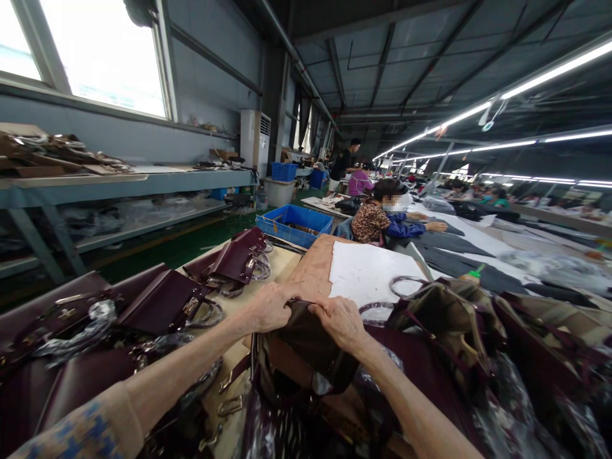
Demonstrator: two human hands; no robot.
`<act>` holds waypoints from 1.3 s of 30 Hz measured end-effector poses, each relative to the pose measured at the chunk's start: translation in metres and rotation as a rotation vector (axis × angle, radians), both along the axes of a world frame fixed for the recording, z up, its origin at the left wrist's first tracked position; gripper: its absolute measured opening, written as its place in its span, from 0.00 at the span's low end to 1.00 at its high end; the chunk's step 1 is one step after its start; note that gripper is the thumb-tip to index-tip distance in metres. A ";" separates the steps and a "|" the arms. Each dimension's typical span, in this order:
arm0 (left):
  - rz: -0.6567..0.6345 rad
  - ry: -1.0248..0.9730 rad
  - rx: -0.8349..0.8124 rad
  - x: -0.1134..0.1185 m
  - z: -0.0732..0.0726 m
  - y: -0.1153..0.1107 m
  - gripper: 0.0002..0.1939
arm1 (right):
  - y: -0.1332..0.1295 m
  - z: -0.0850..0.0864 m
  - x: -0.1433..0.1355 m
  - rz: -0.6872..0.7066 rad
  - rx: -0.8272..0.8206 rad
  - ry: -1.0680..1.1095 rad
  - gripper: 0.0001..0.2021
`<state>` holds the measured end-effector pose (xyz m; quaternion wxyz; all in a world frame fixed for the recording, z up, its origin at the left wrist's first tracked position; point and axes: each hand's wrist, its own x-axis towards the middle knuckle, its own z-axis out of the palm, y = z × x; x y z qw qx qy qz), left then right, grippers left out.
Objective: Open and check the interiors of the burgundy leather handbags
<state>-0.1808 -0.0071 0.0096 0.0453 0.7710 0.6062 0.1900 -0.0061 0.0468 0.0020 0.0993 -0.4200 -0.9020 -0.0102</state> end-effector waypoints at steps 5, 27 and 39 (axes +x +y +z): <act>-0.001 -0.051 -0.002 -0.002 -0.006 0.006 0.12 | -0.002 -0.002 -0.001 -0.011 0.011 -0.018 0.17; -0.005 -0.062 0.010 0.013 -0.001 0.007 0.12 | -0.014 0.011 0.029 -0.087 -0.074 -0.145 0.15; -0.054 -0.152 -0.078 0.010 0.007 0.012 0.11 | -0.010 -0.004 0.065 -0.150 -0.081 -0.048 0.15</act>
